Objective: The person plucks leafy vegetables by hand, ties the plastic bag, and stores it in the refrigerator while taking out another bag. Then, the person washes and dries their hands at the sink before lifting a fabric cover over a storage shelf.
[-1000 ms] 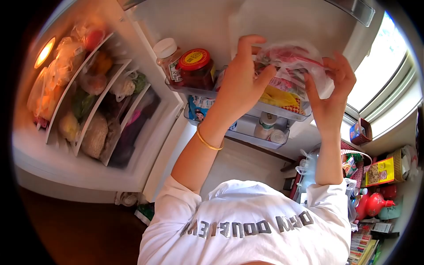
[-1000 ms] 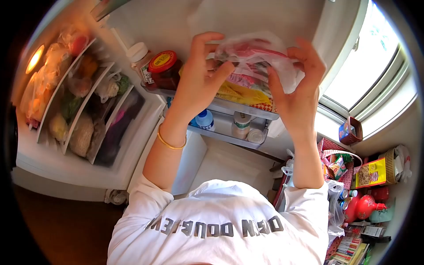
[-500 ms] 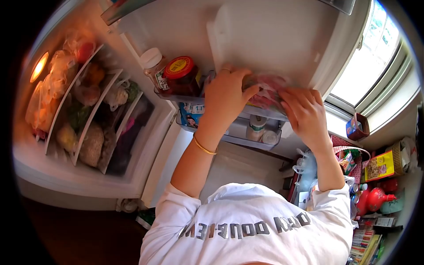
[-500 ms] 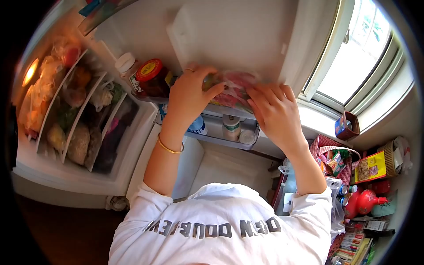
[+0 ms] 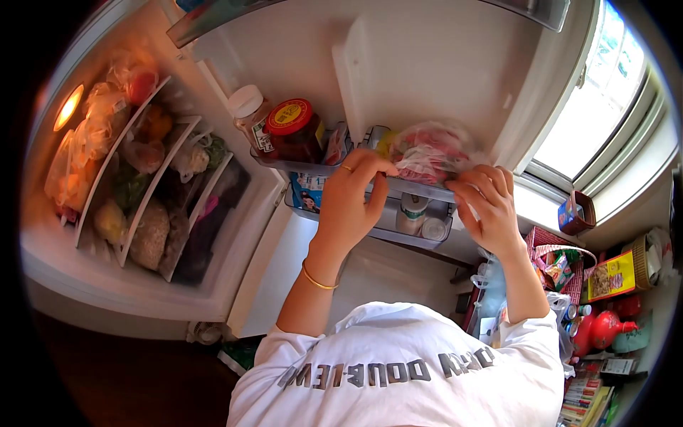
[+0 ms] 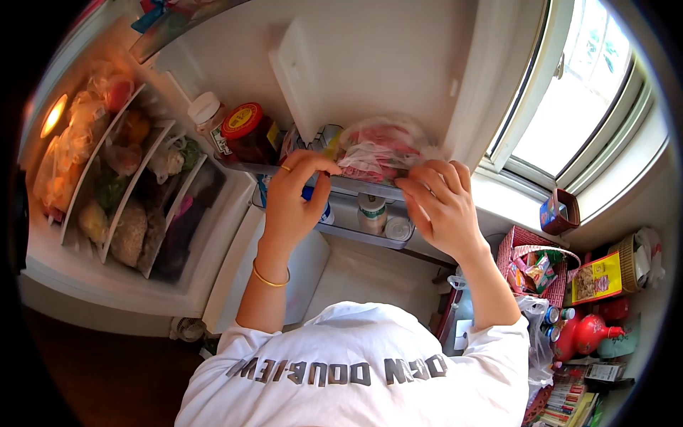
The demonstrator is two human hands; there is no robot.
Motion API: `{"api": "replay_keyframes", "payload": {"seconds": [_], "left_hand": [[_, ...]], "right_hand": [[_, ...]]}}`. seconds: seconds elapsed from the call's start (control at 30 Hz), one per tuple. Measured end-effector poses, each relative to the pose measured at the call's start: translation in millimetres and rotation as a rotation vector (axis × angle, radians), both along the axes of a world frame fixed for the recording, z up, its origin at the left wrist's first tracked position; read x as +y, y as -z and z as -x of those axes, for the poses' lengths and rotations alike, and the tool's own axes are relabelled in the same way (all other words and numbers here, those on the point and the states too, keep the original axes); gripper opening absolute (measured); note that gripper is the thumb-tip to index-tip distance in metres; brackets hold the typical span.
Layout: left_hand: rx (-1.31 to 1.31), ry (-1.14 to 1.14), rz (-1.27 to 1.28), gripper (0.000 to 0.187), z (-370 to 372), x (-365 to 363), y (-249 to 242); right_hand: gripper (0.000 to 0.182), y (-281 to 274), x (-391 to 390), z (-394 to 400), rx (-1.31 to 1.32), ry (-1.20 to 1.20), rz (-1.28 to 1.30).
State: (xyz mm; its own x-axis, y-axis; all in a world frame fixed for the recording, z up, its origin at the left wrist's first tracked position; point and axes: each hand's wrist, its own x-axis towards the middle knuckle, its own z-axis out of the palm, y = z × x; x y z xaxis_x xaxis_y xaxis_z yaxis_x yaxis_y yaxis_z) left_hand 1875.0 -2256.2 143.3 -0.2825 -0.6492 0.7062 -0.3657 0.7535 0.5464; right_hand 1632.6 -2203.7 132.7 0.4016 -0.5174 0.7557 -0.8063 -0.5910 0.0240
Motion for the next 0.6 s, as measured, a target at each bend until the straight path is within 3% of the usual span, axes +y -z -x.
{"api": "replay_keyframes", "payload": {"seconds": [0.1, 0.27, 0.5, 0.57, 0.6], "left_hand": [[-0.023, 0.007, 0.036, 0.021, -2, 1, 1], [0.034, -0.076, 0.224, 0.031, -1, 10, 2], [-0.047, 0.021, 0.261, 0.050, 23, 38, 12], [-0.113, 0.019, 0.268, 0.054, 30, 42, 17], [-0.146, 0.015, 0.272, 0.055, 32, 43, 20]], "right_hand": [[0.028, -10, 11, -1, -0.040, -0.010, 0.010], [0.039, -3, -2, 58, -0.633, 0.102, 0.313], [0.077, -26, -63, 92, -1.080, -0.075, 0.002], [0.082, -14, -81, 104, -1.188, -0.086, -0.118], [0.074, -3, -92, 109, -1.218, -0.117, -0.085]]}}
